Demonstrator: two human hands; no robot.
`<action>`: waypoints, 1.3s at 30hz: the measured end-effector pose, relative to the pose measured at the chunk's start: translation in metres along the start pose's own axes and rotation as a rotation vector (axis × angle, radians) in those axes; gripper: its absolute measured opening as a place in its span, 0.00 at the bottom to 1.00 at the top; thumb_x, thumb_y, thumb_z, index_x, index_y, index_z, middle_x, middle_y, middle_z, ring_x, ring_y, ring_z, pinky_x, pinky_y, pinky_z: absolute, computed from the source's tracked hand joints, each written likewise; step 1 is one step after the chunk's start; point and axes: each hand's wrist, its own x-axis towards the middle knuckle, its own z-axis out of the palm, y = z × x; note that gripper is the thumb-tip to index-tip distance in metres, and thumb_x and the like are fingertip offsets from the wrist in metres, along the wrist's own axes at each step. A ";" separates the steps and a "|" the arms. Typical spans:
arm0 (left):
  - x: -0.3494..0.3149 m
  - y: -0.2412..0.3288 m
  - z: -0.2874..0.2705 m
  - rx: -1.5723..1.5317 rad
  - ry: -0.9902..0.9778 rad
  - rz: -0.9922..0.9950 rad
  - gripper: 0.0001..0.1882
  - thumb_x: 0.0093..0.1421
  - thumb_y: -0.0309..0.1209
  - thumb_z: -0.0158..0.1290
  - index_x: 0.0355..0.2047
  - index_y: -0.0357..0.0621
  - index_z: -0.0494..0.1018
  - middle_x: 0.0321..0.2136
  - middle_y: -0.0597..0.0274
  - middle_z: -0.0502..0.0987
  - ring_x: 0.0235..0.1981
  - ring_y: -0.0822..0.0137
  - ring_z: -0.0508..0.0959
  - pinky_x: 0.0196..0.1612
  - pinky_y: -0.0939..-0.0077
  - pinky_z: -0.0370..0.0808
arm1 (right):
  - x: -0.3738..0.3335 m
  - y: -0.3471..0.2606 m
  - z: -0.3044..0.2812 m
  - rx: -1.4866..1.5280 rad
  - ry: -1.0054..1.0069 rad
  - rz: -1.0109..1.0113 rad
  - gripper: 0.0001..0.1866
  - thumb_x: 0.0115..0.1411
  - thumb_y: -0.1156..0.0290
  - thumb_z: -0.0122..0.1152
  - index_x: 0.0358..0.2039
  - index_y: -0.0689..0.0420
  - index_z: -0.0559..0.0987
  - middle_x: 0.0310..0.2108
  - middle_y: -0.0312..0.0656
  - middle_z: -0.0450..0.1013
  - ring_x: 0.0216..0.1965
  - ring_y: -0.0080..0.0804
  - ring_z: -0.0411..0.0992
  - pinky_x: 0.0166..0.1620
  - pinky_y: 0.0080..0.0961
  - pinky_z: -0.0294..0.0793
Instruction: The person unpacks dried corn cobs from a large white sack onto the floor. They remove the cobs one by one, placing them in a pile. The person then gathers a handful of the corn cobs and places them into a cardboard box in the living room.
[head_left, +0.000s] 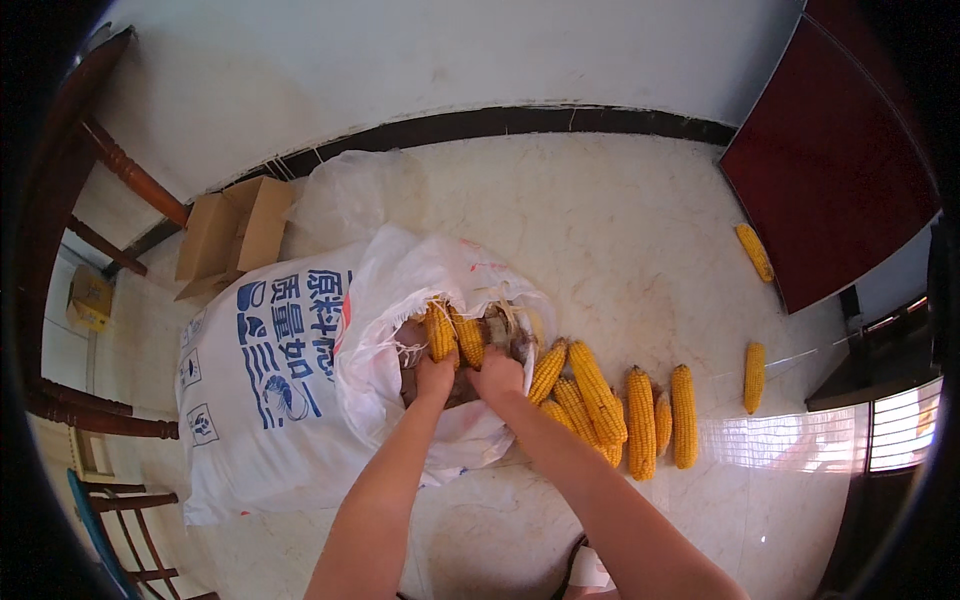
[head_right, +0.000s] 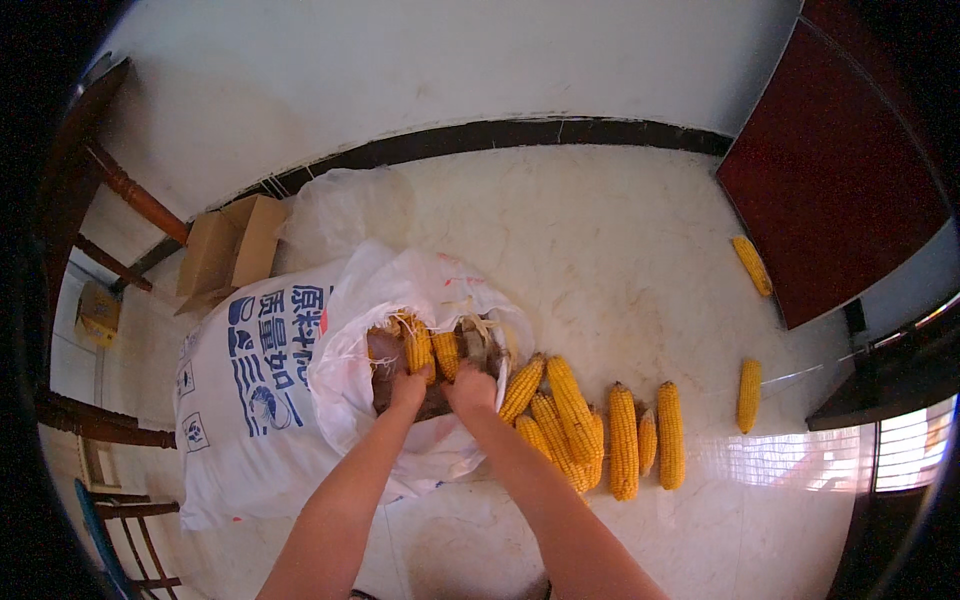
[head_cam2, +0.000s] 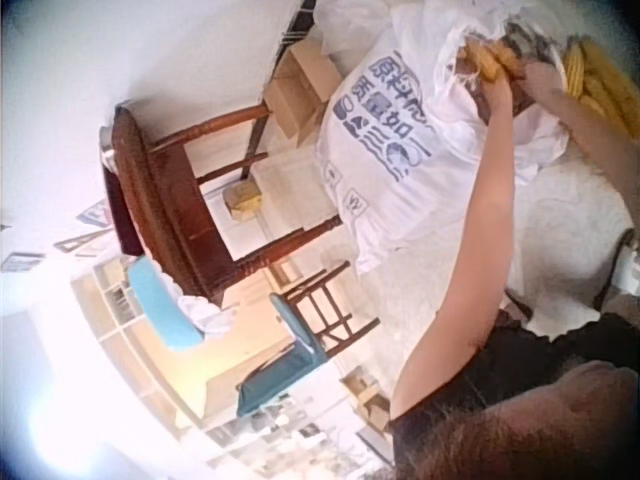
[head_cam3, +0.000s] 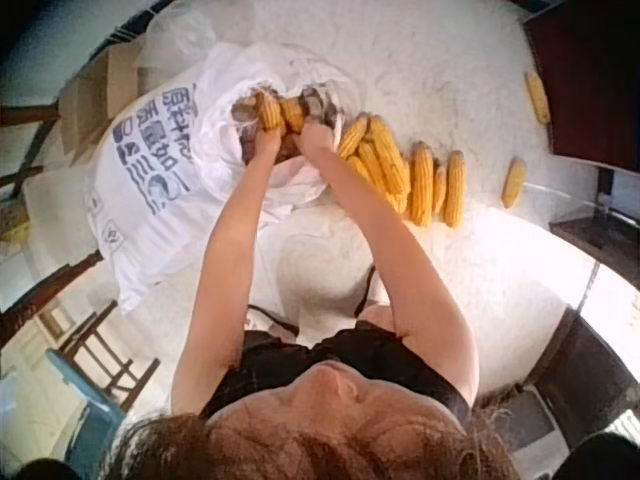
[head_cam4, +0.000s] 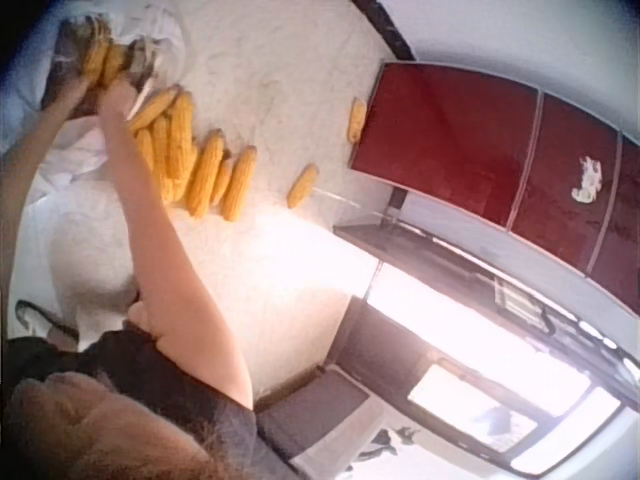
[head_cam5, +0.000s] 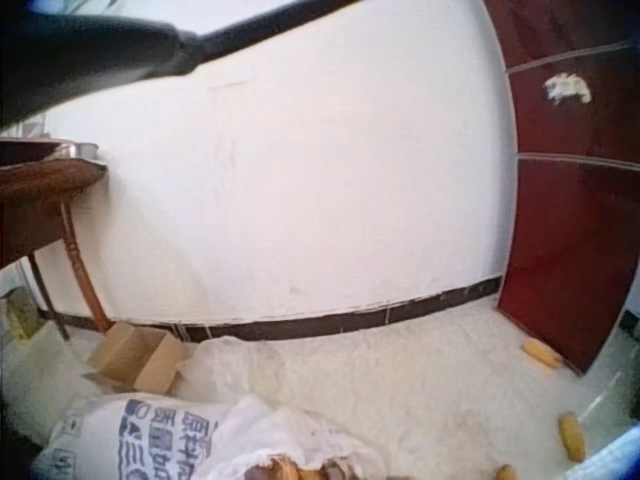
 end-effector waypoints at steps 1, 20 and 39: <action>-0.002 -0.003 -0.001 -0.009 0.079 0.022 0.28 0.49 0.44 0.55 0.37 0.27 0.66 0.31 0.41 0.74 0.34 0.48 0.75 0.36 0.63 0.71 | -0.003 -0.003 -0.007 -0.003 -0.021 -0.012 0.28 0.46 0.51 0.60 0.36 0.63 0.69 0.32 0.52 0.73 0.33 0.47 0.74 0.37 0.38 0.73; -0.144 0.067 -0.123 -0.483 -0.245 -0.044 0.19 0.57 0.42 0.48 0.34 0.37 0.61 0.19 0.56 0.71 0.06 0.73 0.63 0.06 0.79 0.58 | -0.094 0.031 -0.123 0.204 0.159 -0.037 0.30 0.56 0.45 0.44 0.26 0.63 0.77 0.21 0.55 0.72 0.26 0.50 0.72 0.31 0.39 0.71; -0.173 0.082 -0.128 -0.656 -0.274 -0.056 0.17 0.59 0.43 0.44 0.35 0.41 0.60 0.24 0.53 0.73 0.15 0.70 0.70 0.14 0.76 0.68 | -0.095 0.073 -0.129 0.930 -0.012 0.078 0.29 0.58 0.47 0.46 0.33 0.65 0.76 0.22 0.42 0.73 0.26 0.26 0.72 0.29 0.22 0.70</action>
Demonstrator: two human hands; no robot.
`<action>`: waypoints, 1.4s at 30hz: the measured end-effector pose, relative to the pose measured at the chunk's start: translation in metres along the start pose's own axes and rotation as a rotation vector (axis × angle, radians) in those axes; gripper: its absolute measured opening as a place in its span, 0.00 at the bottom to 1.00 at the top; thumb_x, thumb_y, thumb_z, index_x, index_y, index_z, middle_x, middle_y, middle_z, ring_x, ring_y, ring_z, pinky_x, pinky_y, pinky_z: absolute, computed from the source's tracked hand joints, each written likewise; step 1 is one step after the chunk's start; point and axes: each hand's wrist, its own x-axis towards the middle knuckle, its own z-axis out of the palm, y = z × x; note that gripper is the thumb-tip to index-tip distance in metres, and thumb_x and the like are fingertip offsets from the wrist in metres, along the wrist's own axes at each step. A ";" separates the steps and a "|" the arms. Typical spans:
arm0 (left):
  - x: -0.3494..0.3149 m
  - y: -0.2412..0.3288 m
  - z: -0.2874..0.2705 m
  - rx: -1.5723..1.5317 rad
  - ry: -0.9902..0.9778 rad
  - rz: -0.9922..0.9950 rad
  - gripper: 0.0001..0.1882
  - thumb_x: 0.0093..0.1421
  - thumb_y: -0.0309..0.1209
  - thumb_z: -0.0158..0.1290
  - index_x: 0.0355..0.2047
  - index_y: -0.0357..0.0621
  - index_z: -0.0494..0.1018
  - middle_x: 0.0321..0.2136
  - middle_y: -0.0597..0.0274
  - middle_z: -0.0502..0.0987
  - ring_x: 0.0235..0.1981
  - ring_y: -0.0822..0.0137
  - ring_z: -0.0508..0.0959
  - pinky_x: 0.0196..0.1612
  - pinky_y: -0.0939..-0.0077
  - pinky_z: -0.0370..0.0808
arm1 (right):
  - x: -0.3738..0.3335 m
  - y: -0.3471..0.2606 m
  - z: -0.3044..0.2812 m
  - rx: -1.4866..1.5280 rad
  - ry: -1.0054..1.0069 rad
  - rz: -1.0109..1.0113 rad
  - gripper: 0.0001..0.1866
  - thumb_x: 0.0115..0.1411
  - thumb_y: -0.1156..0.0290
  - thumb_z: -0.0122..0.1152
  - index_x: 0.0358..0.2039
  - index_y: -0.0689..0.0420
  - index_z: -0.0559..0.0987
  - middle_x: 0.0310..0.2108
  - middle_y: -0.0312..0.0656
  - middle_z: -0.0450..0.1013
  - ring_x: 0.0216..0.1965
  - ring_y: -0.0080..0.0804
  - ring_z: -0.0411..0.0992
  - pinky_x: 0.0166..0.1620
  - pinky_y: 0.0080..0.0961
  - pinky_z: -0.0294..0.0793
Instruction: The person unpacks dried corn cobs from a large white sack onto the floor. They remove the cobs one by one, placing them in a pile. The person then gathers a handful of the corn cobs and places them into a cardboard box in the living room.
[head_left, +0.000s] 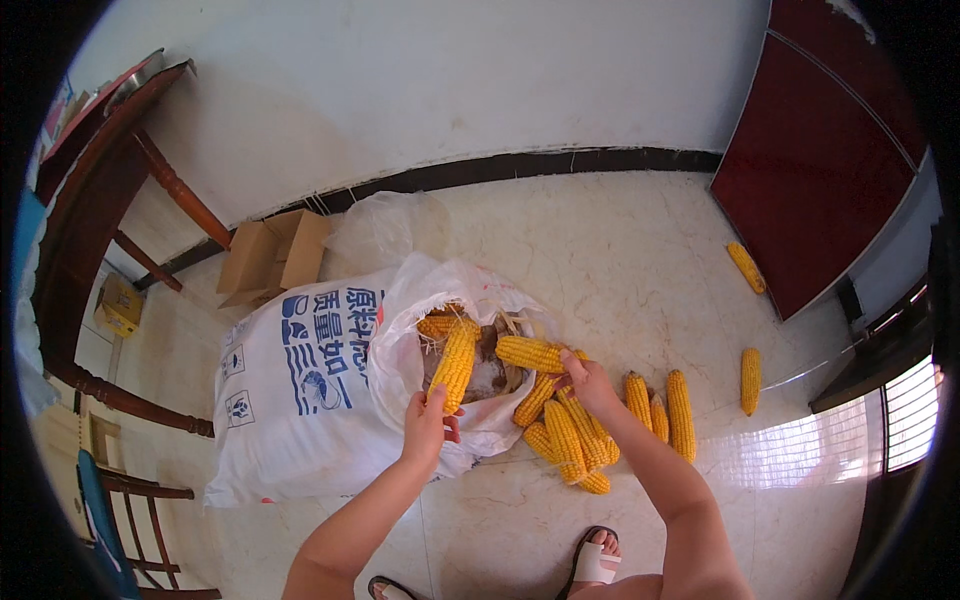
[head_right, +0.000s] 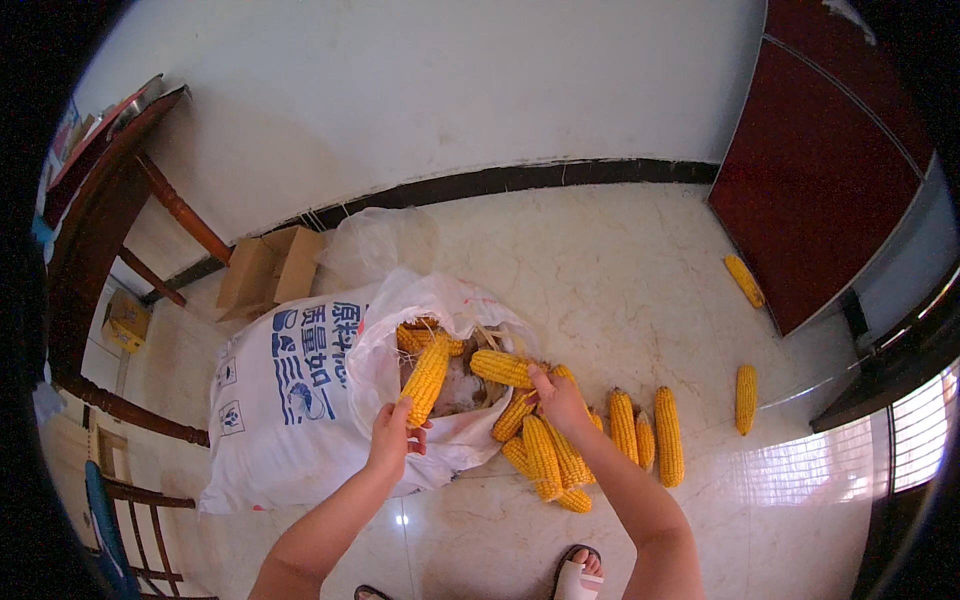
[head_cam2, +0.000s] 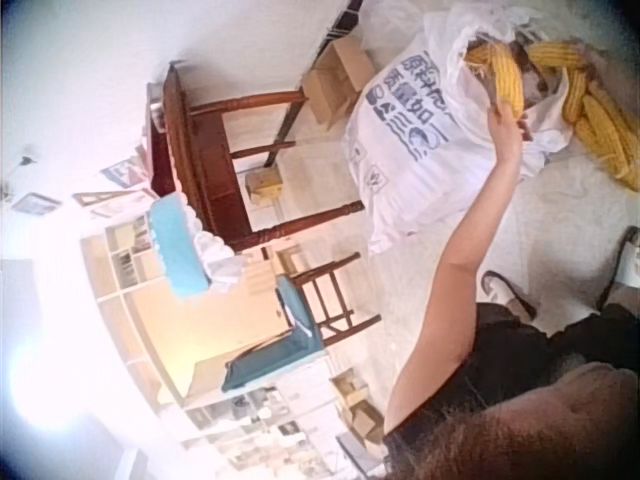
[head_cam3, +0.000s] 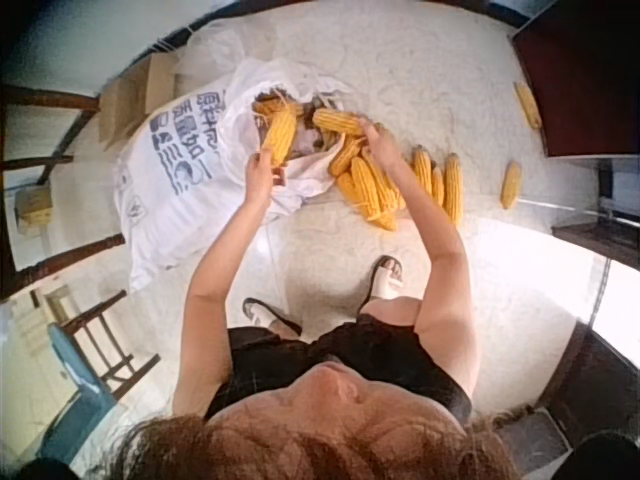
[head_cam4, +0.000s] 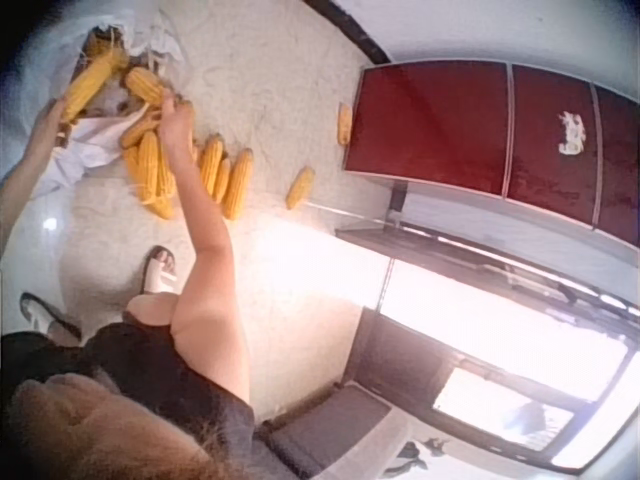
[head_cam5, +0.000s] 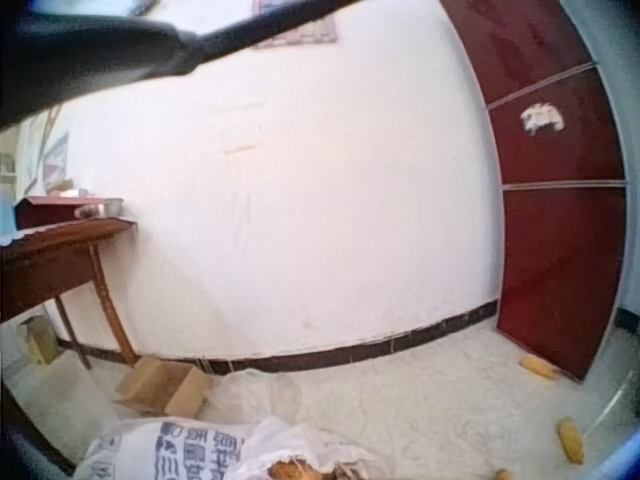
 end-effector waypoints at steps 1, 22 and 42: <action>-0.001 0.000 0.002 -0.040 -0.038 -0.007 0.17 0.59 0.43 0.45 0.36 0.41 0.60 0.26 0.52 0.73 0.17 0.70 0.71 0.17 0.76 0.69 | 0.000 0.001 -0.001 0.020 -0.017 -0.001 0.28 0.58 0.48 0.47 0.34 0.66 0.76 0.24 0.42 0.73 0.27 0.27 0.72 0.29 0.22 0.71; 0.007 -0.028 0.038 0.013 0.307 0.518 0.17 0.56 0.32 0.48 0.41 0.34 0.62 0.34 0.58 0.69 0.35 0.68 0.69 0.39 0.75 0.66 | -0.044 -0.010 0.029 0.632 -0.492 0.052 0.22 0.60 0.62 0.44 0.46 0.69 0.65 0.41 0.54 0.70 0.38 0.41 0.73 0.42 0.32 0.74; 0.006 -0.015 -0.034 -0.215 0.142 0.232 0.16 0.59 0.38 0.40 0.36 0.37 0.67 0.30 0.57 0.73 0.29 0.68 0.73 0.32 0.75 0.70 | 0.044 -0.010 0.005 0.086 -0.007 -0.212 0.22 0.55 0.78 0.49 0.52 0.58 0.68 0.31 0.41 0.72 0.28 0.24 0.71 0.35 0.21 0.71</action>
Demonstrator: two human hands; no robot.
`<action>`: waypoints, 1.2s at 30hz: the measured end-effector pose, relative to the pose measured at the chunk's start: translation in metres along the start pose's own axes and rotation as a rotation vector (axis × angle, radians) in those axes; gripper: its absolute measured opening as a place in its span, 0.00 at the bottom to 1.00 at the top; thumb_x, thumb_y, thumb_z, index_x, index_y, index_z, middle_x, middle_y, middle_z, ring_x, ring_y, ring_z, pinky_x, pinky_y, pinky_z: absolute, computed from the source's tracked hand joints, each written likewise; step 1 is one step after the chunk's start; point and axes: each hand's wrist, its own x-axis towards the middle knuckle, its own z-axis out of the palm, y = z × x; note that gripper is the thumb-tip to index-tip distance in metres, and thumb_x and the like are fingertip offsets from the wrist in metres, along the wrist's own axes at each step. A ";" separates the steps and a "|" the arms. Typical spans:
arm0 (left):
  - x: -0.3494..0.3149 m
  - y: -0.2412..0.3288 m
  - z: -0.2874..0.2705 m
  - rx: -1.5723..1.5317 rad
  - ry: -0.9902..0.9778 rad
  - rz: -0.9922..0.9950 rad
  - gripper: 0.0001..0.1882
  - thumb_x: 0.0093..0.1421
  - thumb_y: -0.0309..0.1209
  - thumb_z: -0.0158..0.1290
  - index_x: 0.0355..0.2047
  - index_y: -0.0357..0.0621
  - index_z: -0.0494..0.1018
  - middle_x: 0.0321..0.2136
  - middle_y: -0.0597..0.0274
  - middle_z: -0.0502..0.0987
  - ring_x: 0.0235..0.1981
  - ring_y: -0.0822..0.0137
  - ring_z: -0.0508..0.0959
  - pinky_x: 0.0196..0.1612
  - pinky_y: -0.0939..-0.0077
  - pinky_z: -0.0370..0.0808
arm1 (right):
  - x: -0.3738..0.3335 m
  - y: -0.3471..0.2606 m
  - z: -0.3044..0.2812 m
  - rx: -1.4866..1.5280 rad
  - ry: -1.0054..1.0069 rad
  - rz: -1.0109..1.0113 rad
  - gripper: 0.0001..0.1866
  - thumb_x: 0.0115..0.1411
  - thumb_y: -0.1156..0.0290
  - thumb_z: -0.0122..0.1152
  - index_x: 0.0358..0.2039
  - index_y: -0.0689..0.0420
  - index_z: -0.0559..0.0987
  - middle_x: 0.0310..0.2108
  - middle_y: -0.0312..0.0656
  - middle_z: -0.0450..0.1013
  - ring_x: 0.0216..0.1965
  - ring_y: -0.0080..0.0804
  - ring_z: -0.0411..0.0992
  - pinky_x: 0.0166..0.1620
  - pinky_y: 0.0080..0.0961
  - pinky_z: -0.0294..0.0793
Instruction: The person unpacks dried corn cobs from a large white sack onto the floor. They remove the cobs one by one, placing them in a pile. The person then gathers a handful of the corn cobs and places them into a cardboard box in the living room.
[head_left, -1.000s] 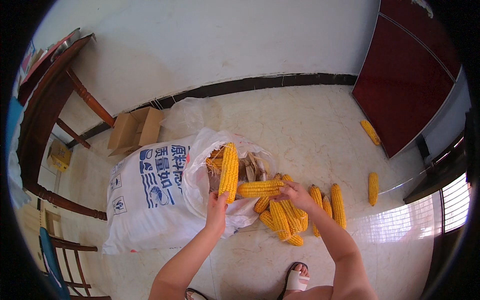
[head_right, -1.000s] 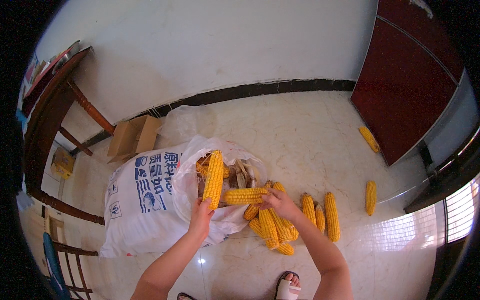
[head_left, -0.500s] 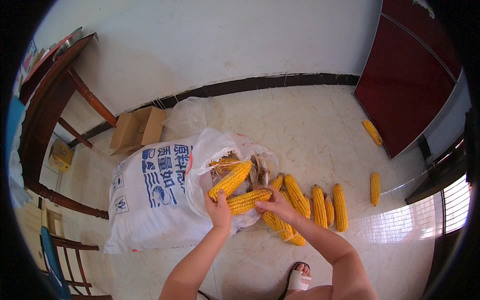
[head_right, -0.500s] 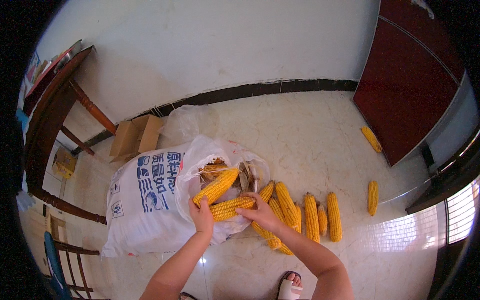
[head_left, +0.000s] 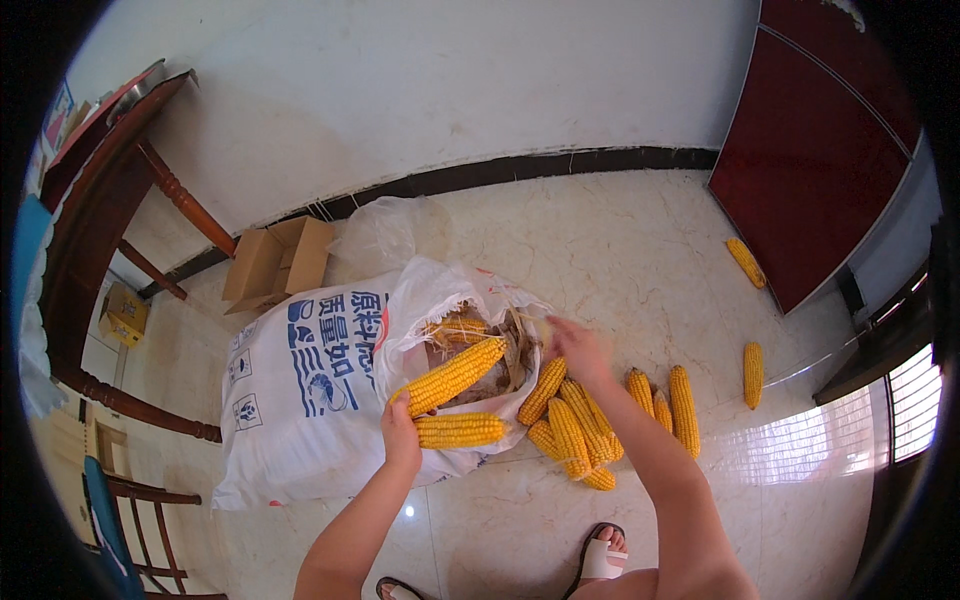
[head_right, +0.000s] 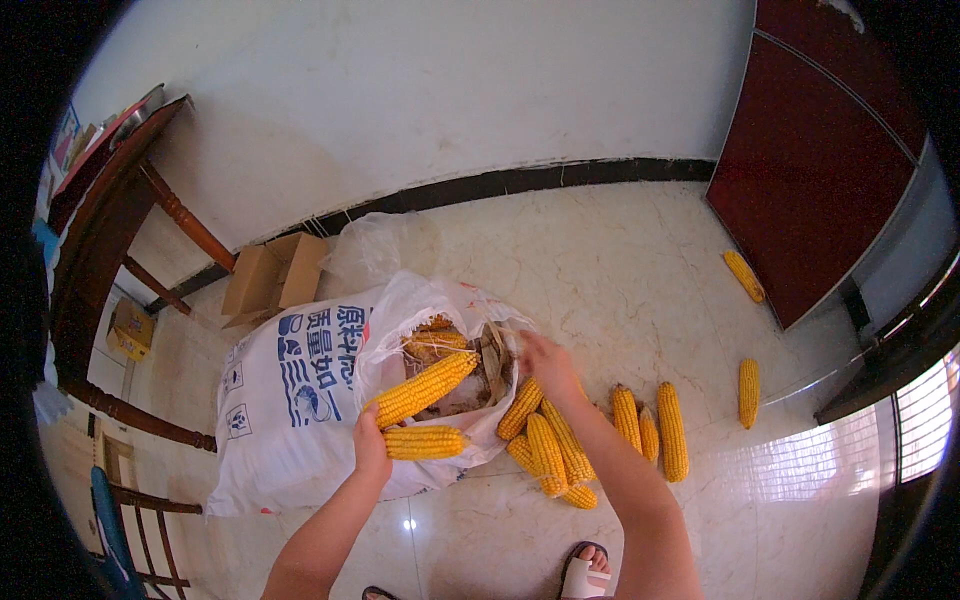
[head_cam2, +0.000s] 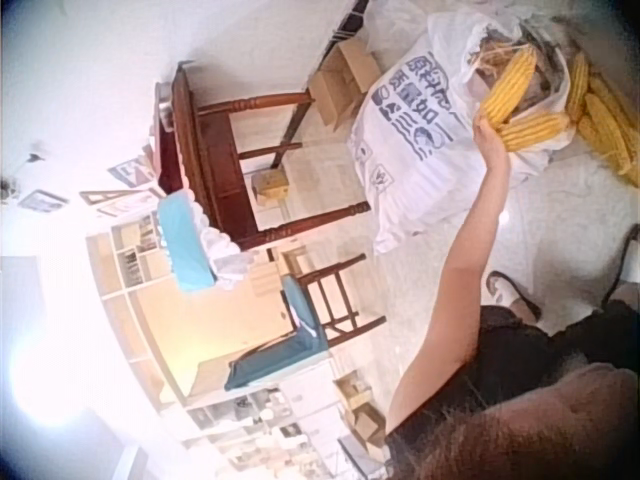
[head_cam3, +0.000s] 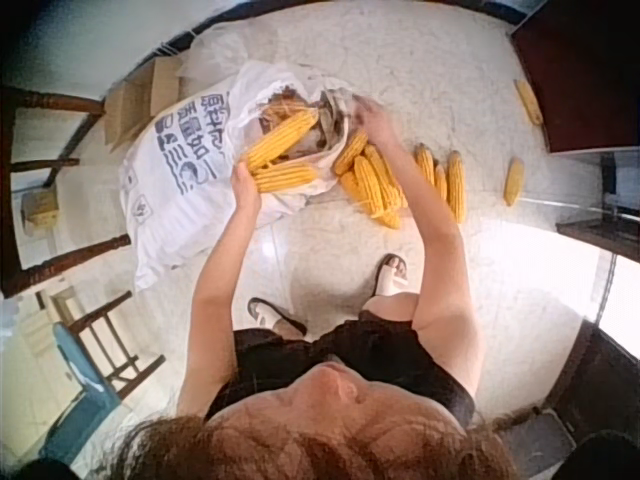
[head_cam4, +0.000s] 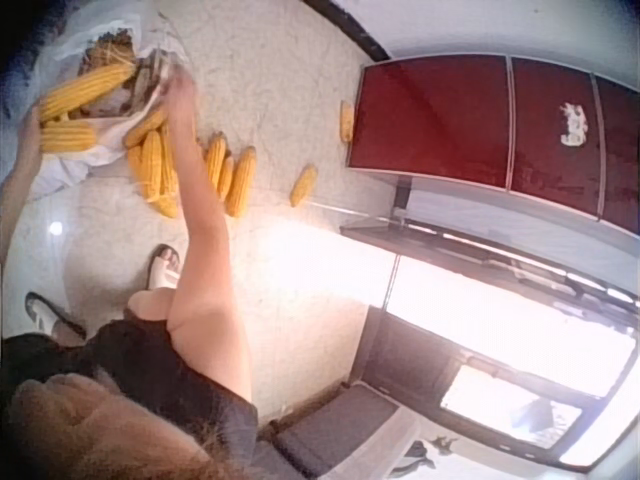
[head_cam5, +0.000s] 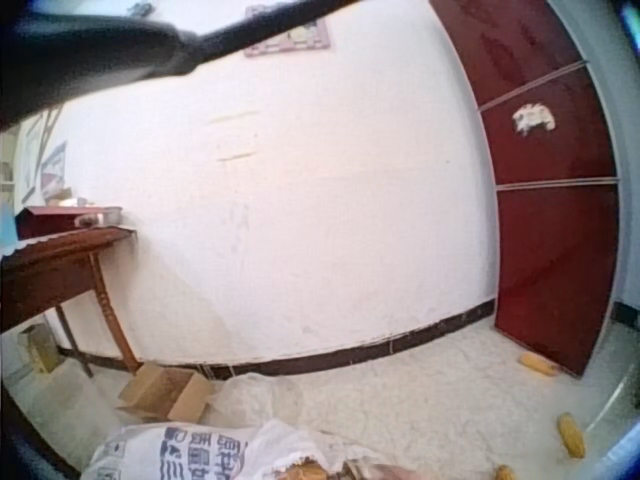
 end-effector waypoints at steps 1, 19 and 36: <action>-0.001 0.001 0.001 -0.031 -0.025 -0.034 0.16 0.59 0.39 0.40 0.36 0.37 0.67 0.30 0.57 0.73 0.29 0.67 0.73 0.31 0.74 0.71 | 0.004 0.008 0.008 -0.019 -0.173 -0.084 0.30 0.55 0.74 0.54 0.58 0.57 0.59 0.38 0.43 0.71 0.37 0.26 0.70 0.43 0.23 0.69; 0.000 0.016 0.003 -0.282 -0.081 -0.214 0.18 0.60 0.42 0.37 0.39 0.41 0.67 0.31 0.59 0.72 0.32 0.65 0.73 0.36 0.71 0.71 | -0.002 -0.015 0.004 0.375 0.125 0.077 0.13 0.58 0.69 0.52 0.41 0.58 0.76 0.32 0.39 0.73 0.30 0.22 0.71 0.33 0.23 0.71; -0.012 0.038 0.069 -0.387 -0.012 -0.031 0.19 0.62 0.42 0.34 0.43 0.41 0.64 0.38 0.61 0.71 0.40 0.66 0.71 0.44 0.73 0.67 | -0.066 -0.063 -0.024 -0.459 -0.497 -0.096 0.52 0.51 0.57 0.61 0.63 0.50 0.33 0.63 0.52 0.37 0.64 0.43 0.38 0.62 0.33 0.42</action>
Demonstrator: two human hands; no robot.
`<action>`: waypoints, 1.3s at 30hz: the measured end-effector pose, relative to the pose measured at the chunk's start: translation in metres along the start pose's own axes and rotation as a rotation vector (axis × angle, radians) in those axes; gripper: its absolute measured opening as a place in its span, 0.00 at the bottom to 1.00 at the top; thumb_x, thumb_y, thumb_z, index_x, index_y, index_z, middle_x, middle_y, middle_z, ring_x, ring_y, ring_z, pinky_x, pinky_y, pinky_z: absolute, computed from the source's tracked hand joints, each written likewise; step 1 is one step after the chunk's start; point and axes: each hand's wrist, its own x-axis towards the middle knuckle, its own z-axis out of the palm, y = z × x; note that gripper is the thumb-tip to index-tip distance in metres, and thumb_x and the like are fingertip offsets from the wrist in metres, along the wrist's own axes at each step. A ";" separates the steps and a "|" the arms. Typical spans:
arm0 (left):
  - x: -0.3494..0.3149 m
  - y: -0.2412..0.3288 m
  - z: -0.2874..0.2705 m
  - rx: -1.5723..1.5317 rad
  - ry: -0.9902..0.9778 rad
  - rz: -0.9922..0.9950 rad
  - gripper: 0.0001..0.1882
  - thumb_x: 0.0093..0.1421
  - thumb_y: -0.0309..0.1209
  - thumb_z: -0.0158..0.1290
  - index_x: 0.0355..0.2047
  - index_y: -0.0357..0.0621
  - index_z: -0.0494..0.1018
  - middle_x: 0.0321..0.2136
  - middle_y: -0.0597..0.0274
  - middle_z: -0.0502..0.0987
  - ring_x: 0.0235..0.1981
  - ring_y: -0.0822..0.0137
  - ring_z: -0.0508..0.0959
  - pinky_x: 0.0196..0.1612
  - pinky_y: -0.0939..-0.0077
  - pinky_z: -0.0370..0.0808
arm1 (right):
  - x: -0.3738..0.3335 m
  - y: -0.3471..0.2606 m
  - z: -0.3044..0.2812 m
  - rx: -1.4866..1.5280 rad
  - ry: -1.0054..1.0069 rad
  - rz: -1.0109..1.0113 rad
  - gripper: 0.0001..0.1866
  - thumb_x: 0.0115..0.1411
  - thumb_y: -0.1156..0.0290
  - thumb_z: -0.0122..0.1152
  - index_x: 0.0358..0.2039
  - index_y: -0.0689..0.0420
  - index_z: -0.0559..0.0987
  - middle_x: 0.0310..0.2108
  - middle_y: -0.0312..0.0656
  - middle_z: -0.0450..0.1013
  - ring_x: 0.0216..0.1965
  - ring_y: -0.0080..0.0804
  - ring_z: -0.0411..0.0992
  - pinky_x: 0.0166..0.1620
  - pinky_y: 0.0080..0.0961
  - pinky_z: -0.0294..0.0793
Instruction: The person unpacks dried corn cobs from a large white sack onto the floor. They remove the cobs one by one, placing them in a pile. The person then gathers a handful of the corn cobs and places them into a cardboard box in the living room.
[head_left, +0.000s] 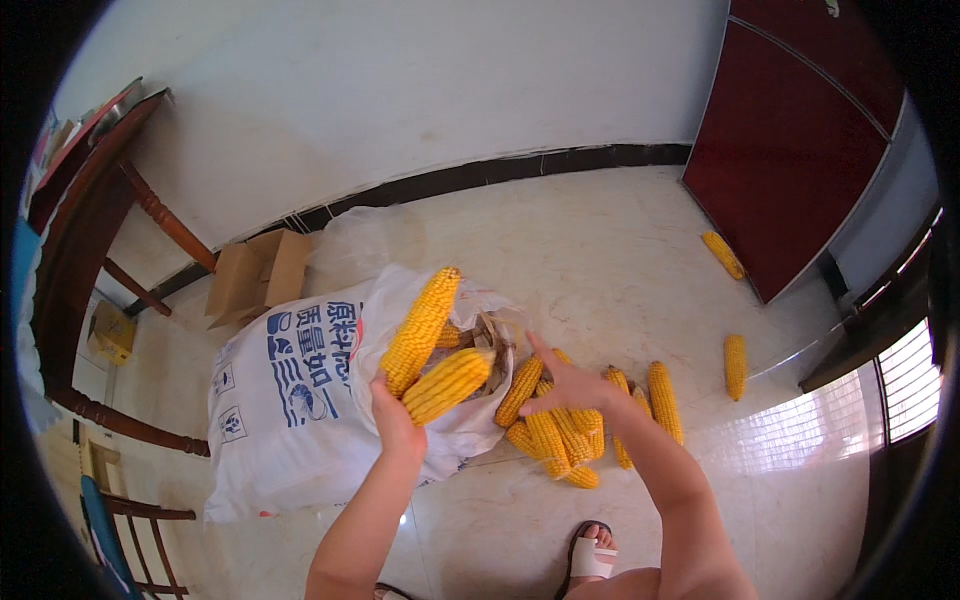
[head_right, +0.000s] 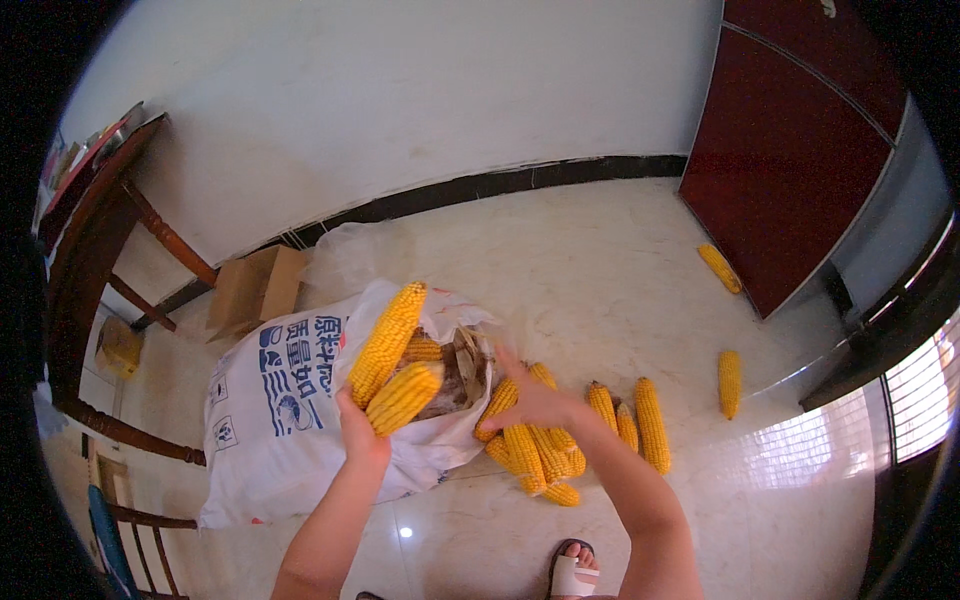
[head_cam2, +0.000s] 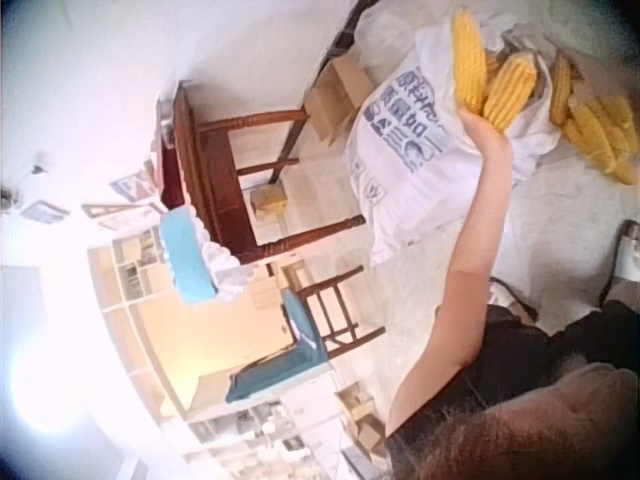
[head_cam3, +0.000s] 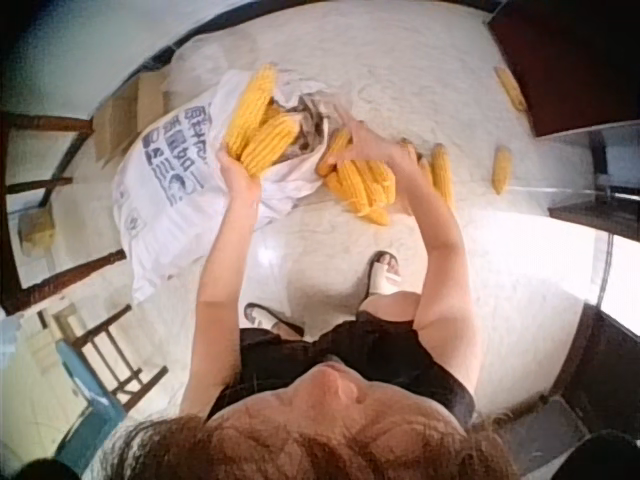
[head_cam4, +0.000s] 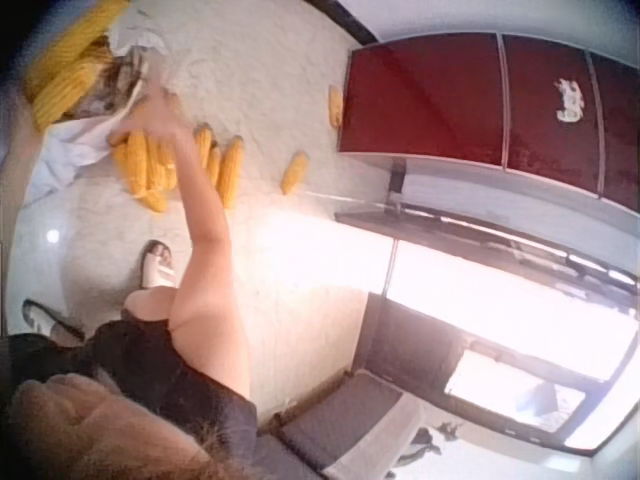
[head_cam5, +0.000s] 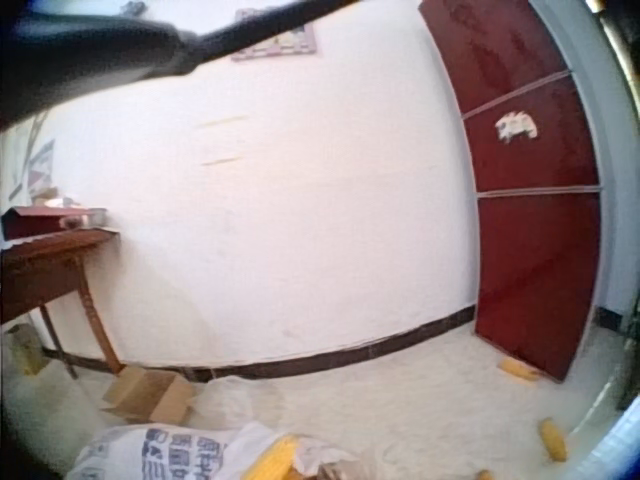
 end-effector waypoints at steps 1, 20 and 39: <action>-0.002 -0.011 0.007 0.048 -0.017 0.008 0.19 0.62 0.42 0.35 0.43 0.41 0.64 0.38 0.60 0.70 0.39 0.66 0.71 0.43 0.73 0.67 | -0.009 0.002 0.006 0.212 -0.057 -0.081 0.51 0.53 0.57 0.59 0.63 0.52 0.32 0.63 0.53 0.39 0.64 0.40 0.39 0.62 0.31 0.42; -0.097 -0.234 0.026 1.060 -0.919 -0.193 0.19 0.55 0.40 0.51 0.38 0.35 0.66 0.27 0.49 0.75 0.28 0.55 0.76 0.32 0.66 0.71 | -0.114 0.164 -0.028 1.040 0.516 0.626 0.23 0.51 0.61 0.57 0.45 0.61 0.69 0.40 0.44 0.71 0.39 0.36 0.71 0.44 0.31 0.71; 0.137 -0.063 -0.064 2.208 -0.667 0.774 0.13 0.50 0.26 0.44 0.37 0.43 0.70 0.39 0.58 0.71 0.44 0.56 0.70 0.42 0.61 0.70 | -0.027 0.102 -0.015 -0.249 0.654 0.043 0.18 0.52 0.69 0.55 0.44 0.64 0.71 0.48 0.53 0.65 0.50 0.48 0.64 0.53 0.34 0.62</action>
